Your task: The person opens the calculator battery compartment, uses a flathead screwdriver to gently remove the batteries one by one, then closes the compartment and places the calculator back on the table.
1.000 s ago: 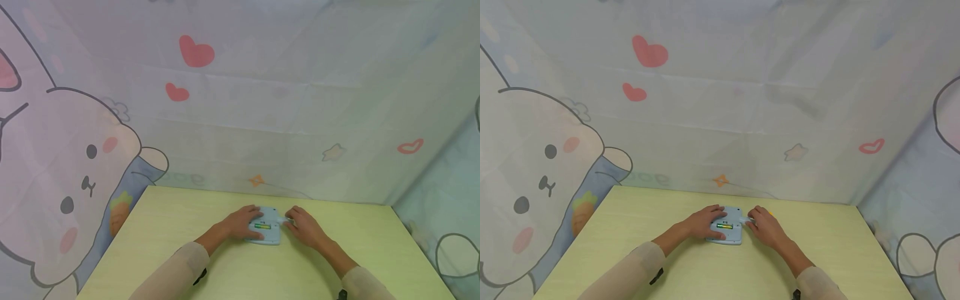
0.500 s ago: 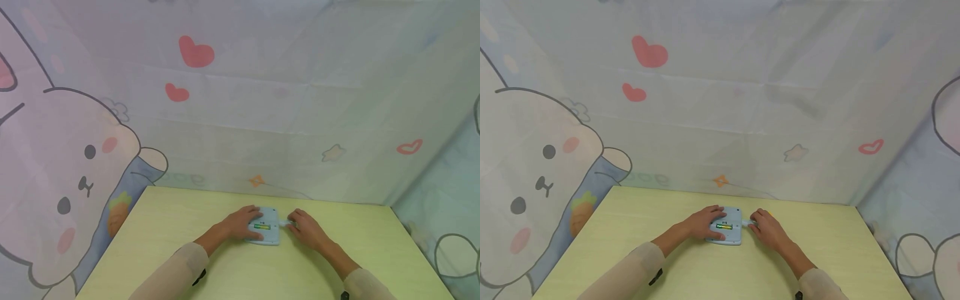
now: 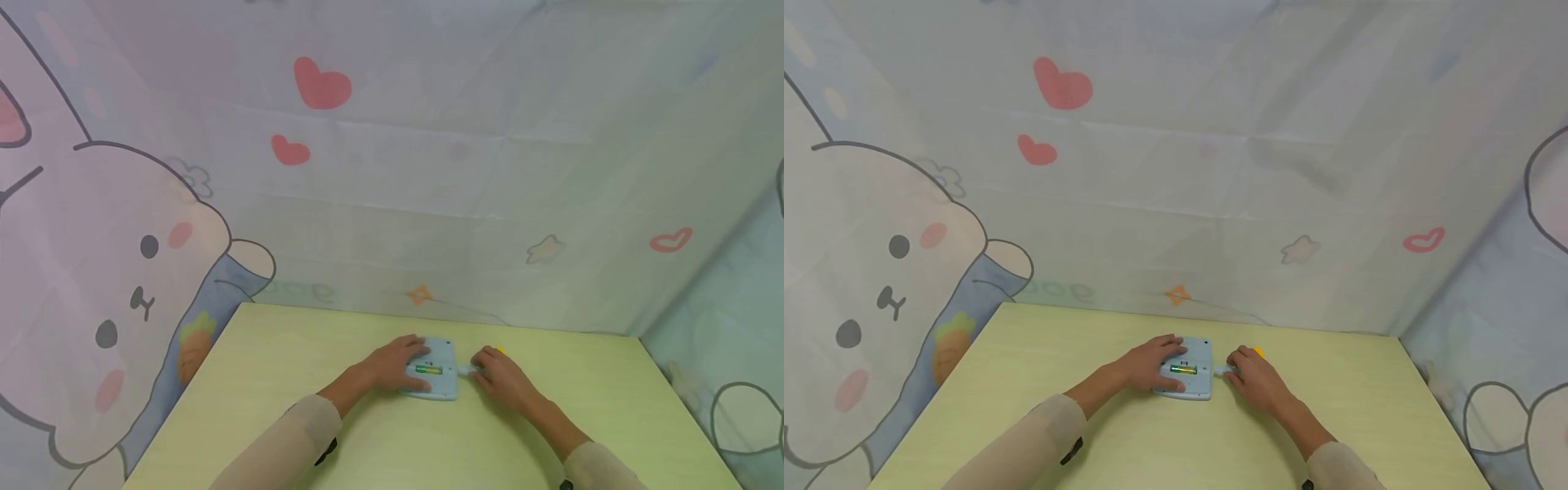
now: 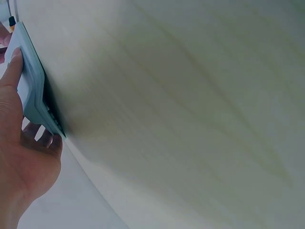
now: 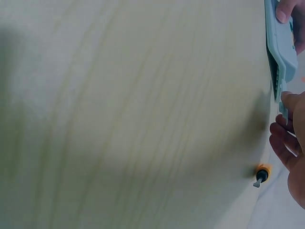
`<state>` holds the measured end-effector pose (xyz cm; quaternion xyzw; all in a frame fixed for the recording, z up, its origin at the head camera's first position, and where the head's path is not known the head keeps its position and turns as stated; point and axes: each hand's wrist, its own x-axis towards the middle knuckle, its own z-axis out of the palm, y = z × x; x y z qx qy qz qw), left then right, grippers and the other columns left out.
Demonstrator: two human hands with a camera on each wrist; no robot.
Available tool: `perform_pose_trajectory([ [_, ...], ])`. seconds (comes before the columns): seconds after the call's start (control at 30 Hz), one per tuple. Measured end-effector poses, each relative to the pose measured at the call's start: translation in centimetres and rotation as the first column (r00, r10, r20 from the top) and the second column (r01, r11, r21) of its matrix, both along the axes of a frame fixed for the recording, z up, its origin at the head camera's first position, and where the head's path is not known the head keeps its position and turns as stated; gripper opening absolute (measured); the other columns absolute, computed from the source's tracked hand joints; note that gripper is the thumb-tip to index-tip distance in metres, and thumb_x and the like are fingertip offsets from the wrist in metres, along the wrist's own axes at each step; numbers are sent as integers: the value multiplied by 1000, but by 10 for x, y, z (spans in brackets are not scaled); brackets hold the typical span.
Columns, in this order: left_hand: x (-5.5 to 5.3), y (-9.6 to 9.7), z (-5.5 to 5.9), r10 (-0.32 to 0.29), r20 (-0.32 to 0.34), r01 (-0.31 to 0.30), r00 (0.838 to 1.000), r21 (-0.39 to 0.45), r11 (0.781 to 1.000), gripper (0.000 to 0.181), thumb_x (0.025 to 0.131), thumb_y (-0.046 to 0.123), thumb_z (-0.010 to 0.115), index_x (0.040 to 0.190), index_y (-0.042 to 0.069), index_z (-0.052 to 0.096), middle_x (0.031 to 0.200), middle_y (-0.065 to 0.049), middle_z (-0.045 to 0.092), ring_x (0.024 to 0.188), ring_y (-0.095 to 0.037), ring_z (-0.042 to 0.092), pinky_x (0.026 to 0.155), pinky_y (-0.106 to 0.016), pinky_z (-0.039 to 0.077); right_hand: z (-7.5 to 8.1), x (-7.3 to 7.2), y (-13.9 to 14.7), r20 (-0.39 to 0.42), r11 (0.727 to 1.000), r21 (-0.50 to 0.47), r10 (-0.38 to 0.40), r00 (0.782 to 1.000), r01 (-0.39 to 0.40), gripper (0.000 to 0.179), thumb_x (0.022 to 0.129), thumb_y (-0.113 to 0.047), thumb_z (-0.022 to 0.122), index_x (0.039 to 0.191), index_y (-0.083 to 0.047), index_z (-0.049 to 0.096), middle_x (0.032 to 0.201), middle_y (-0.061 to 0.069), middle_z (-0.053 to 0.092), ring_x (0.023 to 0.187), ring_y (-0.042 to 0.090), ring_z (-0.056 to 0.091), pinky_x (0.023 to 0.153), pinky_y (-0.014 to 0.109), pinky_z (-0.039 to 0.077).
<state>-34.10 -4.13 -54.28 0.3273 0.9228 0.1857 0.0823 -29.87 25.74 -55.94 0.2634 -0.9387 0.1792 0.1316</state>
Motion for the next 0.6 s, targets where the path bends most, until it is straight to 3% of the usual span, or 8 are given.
perform_pose_trajectory([
  [0.4, 0, 1, -1, 2, -9, -2, 1000, -5, 1000, 85, 90, 68, 73, 159, 25, 50, 171, 2, 34, 159, -22, 28, 122, -45, 35, -5, 1, -1, 4, 1000, 16, 0, 1000, 0, 18, 95, -14, 81, 108, -6, 71, 103, -1, 65, 96, 18, 63, 87, 41, 56],
  [0.6, 0, 1, -2, 7, -1, -7, 1000, -10, 1000, 84, 91, 68, 72, 160, 27, 50, 172, 3, 33, 159, -21, 27, 122, -46, 35, -6, 2, -1, -49, 999, 40, 26, 998, -24, 19, 93, -12, 83, 106, -5, 71, 103, 1, 65, 97, 20, 61, 86, 41, 56],
])
